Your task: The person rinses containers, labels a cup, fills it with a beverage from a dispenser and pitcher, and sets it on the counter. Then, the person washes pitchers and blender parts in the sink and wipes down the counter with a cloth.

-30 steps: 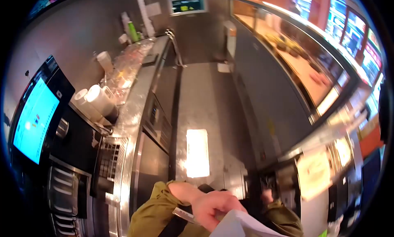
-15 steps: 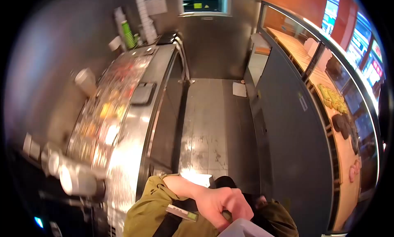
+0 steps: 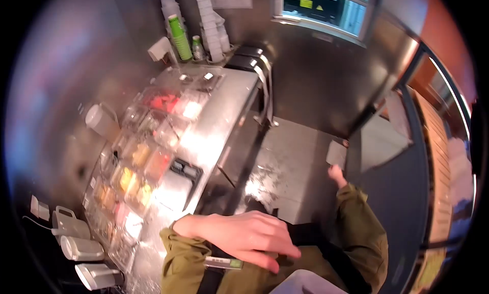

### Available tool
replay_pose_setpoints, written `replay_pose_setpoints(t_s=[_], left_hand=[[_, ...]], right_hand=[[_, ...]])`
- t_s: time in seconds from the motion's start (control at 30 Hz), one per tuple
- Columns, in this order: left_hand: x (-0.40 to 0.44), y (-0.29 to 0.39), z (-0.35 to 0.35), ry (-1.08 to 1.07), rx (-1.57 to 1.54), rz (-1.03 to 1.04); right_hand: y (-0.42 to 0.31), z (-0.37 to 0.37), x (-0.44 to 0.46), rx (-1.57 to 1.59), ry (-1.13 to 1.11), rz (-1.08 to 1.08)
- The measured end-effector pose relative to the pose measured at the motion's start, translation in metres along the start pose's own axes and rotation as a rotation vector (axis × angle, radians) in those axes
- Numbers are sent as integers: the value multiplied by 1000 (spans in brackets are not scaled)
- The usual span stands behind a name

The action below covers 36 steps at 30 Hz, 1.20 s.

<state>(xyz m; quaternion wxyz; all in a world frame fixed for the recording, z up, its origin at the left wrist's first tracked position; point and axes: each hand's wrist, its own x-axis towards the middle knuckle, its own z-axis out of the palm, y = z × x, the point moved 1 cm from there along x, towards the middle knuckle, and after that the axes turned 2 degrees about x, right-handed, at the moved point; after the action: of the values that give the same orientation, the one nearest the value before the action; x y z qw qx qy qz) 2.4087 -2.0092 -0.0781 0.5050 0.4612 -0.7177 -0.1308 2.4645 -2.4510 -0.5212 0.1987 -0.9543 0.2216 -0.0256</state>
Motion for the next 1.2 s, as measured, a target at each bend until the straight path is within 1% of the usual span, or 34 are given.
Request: replay_pose_setpoints(t_s=[0.03,0.07,0.1,0.13,0.17,0.2,0.23,0.27,0.3,0.33,0.4,0.47,0.5,0.53,0.6,0.63,0.67,0.73,0.8,0.83,0.87,0.9,0.93,0.97,1.0,1.07,1.1,1.17,1.2], left_hand=[[-6,-19,-31,-106,195,-162],[-15,-38,-63,-215,375,-327],[-20,-60,-96,-324,566,-446],[-22,-77,-129,-393,572,-582],[-32,-107,-156,-393,556,-662],[-25,-130,-196,-340,526,-719],[-31,-156,-220,-126,597,-622],[-31,-175,-250,-115,692,-732],[-26,-186,-283,-84,774,-842],[-27,-196,-316,-56,806,-901],[-44,-226,-395,56,601,-958],[-60,-267,-458,347,347,-1028],[-72,-284,-482,502,446,-1044],[-86,-302,-506,660,548,-1065],[-105,-317,-562,561,1008,-1202],[-114,-326,-594,573,1099,-1263],[-130,-331,-624,590,1206,-1326],[-155,-329,-690,546,1562,-1453],[-162,-325,-740,621,1747,-1652],[-178,-331,-768,649,1830,-1628],[-201,-334,-801,666,1898,-1598],[-202,-332,-817,804,1918,-1525],[-197,-345,-837,917,1911,-1410],[-196,-354,-856,956,1979,-1269],[-200,-360,-878,994,2037,-1115],[-234,-364,-917,1119,1760,-1375],[-246,-389,-939,1128,1645,-1505],[-243,-373,-931,1154,1564,-1589],[-245,-377,-937,1149,1543,-1613]], right_hand=[[-58,-18,65,34,48,6],[-109,-27,121,155,105,-60],[-143,-19,179,142,235,-231],[-174,-23,226,166,195,-259],[-222,-37,248,85,18,-136],[-252,-46,288,52,-16,-191],[-279,-57,310,54,0,-234],[-295,-51,341,102,31,-235],[-316,-60,366,125,24,-306],[-332,-64,390,147,61,-341],[-361,-74,452,205,102,-349],[-378,-57,527,294,228,-404],[-385,-50,556,332,283,-438],[-398,-41,581,310,239,-470],[-419,-10,634,323,206,-631],[-426,4,657,336,196,-699],[-432,15,669,347,135,-709],[-432,41,693,373,123,-821],[-426,44,696,402,119,-982],[-423,51,700,398,83,-944],[-423,55,705,434,37,-961],[-423,44,693,431,73,-992],[-419,28,682,452,52,-1005],[-411,24,682,462,34,-1041],[-424,8,677,434,40,-1084],[-421,15,688,404,-32,-1172],[-418,40,719,405,-61,-1181],[-419,30,702,392,-73,-1269],[-420,34,707,411,-82,-1244]])
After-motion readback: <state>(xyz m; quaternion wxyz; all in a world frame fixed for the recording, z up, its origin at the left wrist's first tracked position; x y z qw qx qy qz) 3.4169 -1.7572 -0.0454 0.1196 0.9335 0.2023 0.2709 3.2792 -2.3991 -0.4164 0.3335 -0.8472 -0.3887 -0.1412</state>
